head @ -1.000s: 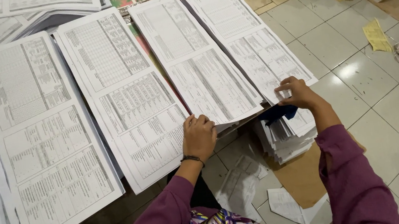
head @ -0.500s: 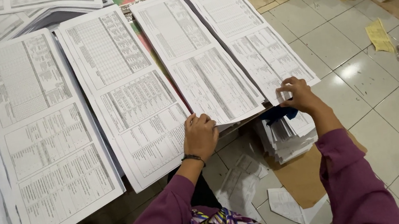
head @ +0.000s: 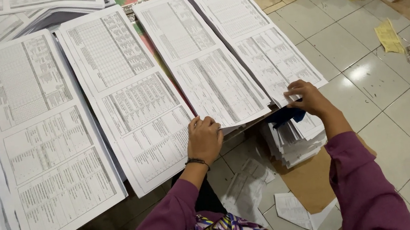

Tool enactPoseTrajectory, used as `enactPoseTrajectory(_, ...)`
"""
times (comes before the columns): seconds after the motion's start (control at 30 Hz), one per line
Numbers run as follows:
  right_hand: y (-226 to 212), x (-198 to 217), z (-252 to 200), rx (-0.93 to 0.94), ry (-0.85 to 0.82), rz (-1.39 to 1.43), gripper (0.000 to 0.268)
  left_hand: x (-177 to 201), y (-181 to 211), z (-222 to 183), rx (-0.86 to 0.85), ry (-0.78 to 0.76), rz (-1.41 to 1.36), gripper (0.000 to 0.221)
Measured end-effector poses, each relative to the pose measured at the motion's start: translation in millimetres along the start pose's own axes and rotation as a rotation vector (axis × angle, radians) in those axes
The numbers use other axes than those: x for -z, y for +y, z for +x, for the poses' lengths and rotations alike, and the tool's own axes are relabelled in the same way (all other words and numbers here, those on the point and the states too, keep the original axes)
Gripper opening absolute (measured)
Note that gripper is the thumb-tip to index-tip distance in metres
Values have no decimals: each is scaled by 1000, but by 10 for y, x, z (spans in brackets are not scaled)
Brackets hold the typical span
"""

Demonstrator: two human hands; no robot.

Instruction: Sorting and organizing printed paper forms into different stacks on a production table.

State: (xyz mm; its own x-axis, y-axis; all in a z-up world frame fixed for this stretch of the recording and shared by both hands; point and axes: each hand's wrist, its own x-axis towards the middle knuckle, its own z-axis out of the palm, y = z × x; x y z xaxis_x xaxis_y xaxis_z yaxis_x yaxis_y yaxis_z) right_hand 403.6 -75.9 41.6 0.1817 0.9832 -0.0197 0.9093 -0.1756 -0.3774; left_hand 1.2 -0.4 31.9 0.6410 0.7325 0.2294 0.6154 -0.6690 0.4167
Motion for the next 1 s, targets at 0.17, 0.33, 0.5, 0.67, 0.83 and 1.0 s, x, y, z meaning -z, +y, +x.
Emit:
enactPoseTrajectory(0.17,-71,66,-39,10,16,73,33,-4,2,3,2,4,-4,14)
enactPoseTrajectory(0.33,444,-260,235,-79,254,107,16,-63,-18,12,-1,33,38,15)
enactPoseTrajectory(0.5,-454,64,348,86,743,367,10,-186,-62,34,27,81,3,18)
enactPoseTrajectory(0.67,-1380,-129,311,439,681,349,49,-190,-73,46,60,97,-59,16)
enactPoseTrajectory(0.83,-1871,-629,137,593,476,248,44,-39,-20,59,99,86,-119,11)
enactPoseTrajectory(1.0,-2058,-775,-244,461,168,206,74,-20,-57,49,103,99,-218,15)
